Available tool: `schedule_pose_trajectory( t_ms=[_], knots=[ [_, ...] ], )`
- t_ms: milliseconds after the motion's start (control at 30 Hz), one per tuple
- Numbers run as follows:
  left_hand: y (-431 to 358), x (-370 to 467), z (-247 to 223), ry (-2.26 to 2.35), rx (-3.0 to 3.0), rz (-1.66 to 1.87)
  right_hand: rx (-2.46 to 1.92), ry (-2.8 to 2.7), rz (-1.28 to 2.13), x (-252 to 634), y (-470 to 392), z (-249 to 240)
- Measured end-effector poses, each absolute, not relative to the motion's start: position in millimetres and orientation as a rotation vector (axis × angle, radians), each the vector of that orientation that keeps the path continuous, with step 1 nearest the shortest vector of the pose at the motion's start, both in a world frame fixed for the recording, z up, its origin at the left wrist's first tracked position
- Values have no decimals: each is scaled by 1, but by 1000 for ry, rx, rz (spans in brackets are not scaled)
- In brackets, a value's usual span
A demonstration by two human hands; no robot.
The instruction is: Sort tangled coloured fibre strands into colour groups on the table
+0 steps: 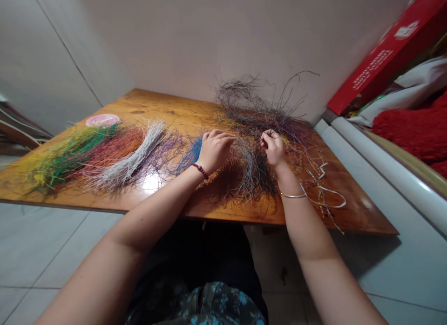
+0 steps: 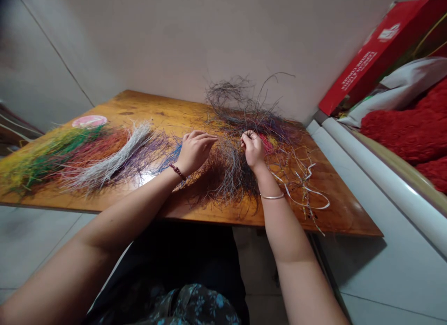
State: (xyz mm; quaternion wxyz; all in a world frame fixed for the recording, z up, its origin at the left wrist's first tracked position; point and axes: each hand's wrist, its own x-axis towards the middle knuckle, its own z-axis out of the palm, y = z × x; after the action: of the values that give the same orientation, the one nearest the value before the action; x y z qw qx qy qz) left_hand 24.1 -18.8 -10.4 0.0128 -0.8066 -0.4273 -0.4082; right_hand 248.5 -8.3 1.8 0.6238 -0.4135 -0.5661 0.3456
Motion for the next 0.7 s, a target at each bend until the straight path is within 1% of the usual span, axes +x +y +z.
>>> schedule_pose_trajectory(
  t_ms=[133, 233, 433, 533, 700],
  knots=[
    [-21, 23, -2, -1537, -2285, -1524, -961, -1242, 788, 257, -6, 7],
    [-17, 18, 2, -1655, -2096, -1787, -957, -1199, 757, 265, -3, 12],
    [3, 5, 0, -1670, -1776, -2369, -949, -1157, 715, 274, -1, 17],
    [9, 1, -1, -1696, -1596, -2495, -970, -1150, 701, 276, -1, 17],
    [18, -5, -3, -1796, -1360, -2607, -1017, -1164, 672, 279, 0, 17]
  ],
)
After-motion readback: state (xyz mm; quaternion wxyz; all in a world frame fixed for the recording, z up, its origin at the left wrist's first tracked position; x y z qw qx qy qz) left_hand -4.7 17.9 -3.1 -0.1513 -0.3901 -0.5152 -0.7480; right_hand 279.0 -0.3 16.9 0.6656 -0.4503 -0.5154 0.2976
